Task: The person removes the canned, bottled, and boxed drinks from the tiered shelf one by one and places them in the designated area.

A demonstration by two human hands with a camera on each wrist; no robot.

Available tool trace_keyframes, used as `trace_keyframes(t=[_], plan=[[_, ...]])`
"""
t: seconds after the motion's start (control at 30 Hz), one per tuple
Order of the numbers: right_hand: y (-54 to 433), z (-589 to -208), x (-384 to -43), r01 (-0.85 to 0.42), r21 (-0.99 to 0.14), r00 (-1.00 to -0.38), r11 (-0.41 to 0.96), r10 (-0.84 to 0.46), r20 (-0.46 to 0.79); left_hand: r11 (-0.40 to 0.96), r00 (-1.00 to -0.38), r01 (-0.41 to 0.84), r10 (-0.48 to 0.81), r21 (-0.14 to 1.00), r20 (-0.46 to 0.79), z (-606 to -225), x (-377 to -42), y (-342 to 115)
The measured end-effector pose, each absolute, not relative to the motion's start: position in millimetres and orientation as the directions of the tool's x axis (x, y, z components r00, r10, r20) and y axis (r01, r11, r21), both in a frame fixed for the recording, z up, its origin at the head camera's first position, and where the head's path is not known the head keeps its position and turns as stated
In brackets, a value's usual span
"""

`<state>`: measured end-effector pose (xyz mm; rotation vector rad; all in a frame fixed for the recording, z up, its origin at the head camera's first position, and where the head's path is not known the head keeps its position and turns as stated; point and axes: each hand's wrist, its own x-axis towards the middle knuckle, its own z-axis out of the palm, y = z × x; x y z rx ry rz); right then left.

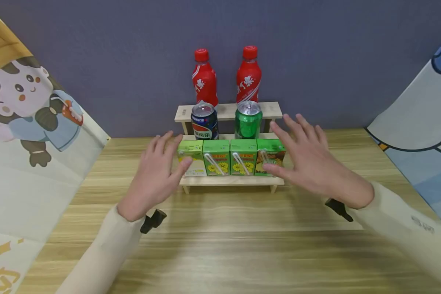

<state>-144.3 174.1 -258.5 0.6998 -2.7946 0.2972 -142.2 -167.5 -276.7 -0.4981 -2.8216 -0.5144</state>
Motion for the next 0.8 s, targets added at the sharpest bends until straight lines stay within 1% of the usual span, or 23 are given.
trace_keyframes(t=[0.1, 0.23, 0.43, 0.53, 0.67, 0.8], plan=[[175, -254, -151, -0.493, -0.193, -0.846, 0.848, -0.416, 0.334, 0.813, -0.894, 0.415, 0.281, 0.409, 0.349, -282, -159, -177], [176, -248, -162, -0.513, -0.284, -0.826, 0.81, -0.377, 0.419, 0.738, -0.89, 0.426, 0.236, 0.523, 0.391, -292, -183, -190], [177, -237, -179, -0.524, -0.343, -0.81, 0.78, -0.333, 0.483, 0.656, -0.895, 0.419, 0.182, 0.628, 0.406, -303, -211, -200], [175, -230, -188, -0.526, -0.365, -0.807, 0.768, -0.316, 0.499, 0.641, -0.885, 0.433, 0.17, 0.634, 0.433, -306, -226, -202], [173, -220, -204, -0.544, -0.387, -0.793, 0.745, -0.305, 0.528, 0.645, -0.867, 0.457, 0.169, 0.612, 0.469, -305, -247, -202], [171, -212, -221, -0.566, -0.403, -0.771, 0.719, -0.287, 0.568, 0.655, -0.87, 0.457, 0.189, 0.601, 0.455, -304, -262, -202]])
